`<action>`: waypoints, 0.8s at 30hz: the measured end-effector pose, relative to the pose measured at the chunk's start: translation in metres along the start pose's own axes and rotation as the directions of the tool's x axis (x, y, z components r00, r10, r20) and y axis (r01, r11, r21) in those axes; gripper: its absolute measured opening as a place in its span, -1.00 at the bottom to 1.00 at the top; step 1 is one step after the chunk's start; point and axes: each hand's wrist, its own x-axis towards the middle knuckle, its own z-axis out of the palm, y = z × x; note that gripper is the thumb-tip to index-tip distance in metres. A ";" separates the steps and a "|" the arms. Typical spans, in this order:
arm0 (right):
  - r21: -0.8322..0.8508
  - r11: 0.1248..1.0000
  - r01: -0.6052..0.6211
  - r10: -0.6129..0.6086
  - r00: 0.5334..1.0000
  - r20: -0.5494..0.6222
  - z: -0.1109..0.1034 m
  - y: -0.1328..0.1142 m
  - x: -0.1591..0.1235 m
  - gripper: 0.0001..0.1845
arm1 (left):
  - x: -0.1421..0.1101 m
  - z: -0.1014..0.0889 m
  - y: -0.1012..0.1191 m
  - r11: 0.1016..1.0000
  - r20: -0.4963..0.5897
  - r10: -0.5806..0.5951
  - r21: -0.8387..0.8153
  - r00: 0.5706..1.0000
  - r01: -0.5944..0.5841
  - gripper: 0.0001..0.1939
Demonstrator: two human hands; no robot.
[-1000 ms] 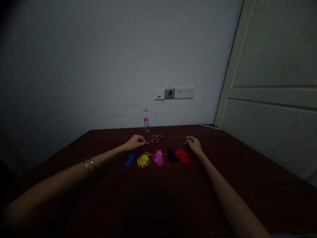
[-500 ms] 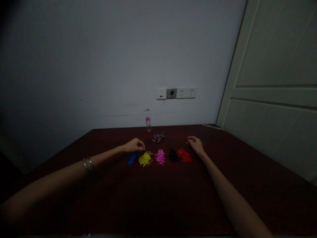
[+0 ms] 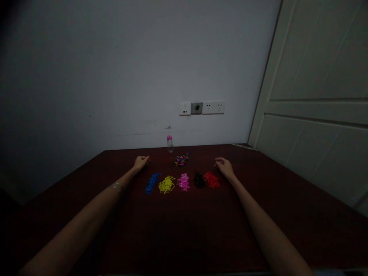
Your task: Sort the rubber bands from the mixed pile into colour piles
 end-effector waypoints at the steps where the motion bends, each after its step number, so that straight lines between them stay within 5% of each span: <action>1: -0.003 1.000 -0.001 0.001 1.000 -0.001 0.000 -0.001 -0.001 -0.71 | 0.001 0.001 -0.003 1.000 -0.039 -0.020 -0.015 0.999 0.019 -0.63; 11: 0.007 1.000 0.007 -0.007 1.000 0.012 0.000 0.001 0.000 -0.70 | 0.001 0.002 -0.012 0.996 -0.219 -0.067 -0.068 0.973 0.053 -0.58; 24: -0.117 0.993 0.029 -0.027 0.999 0.019 0.000 -0.003 -0.003 -0.74 | -0.003 0.002 -0.014 0.998 -0.121 0.021 -0.048 0.992 -0.027 -0.65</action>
